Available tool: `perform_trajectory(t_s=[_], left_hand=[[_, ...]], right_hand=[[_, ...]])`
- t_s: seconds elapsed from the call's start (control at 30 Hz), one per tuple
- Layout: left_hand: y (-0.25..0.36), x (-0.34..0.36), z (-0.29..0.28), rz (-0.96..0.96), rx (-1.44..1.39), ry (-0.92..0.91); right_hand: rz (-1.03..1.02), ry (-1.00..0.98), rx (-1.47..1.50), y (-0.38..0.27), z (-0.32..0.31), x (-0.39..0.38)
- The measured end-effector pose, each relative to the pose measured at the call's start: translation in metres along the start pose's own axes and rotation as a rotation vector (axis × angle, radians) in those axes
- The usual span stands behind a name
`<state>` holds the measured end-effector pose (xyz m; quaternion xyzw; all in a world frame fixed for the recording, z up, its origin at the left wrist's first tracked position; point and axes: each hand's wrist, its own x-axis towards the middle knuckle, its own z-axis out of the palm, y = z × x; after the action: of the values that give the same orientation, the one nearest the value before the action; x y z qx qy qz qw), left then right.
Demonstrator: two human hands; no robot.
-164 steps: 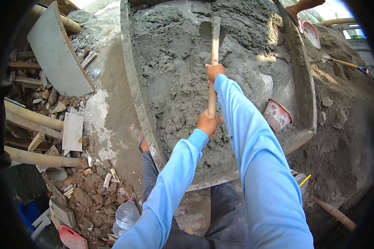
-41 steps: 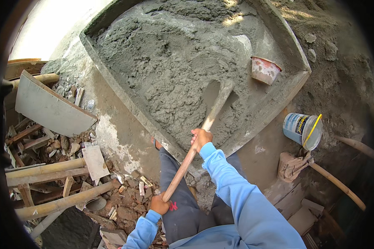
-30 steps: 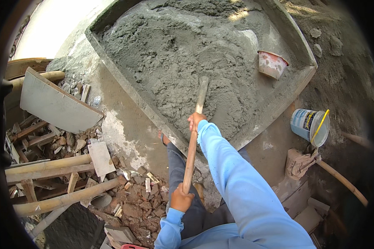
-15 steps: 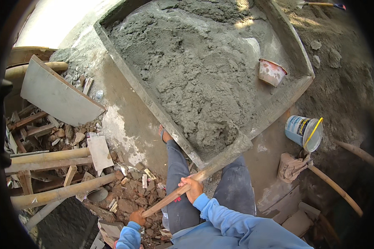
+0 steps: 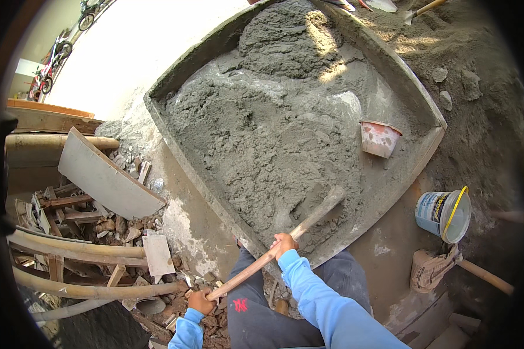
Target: The person uses a hoe to mix wet concrete in a rectangular metal tray. They repeatedly turn and fold the mixture to homogenize it. A second person stands nearby but does not assist during the clip.
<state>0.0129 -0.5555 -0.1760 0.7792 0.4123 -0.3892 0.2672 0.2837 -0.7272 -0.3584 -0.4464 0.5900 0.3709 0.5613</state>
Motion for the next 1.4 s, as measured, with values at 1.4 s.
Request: perform_trajectory(t_s=[1.4], left_hand=[[0.035,-0.101,0.011,0.001,-0.727,-0.137]], right_hand=[[-0.196,-0.237,-0.608,0.073,0.084,-0.084]])
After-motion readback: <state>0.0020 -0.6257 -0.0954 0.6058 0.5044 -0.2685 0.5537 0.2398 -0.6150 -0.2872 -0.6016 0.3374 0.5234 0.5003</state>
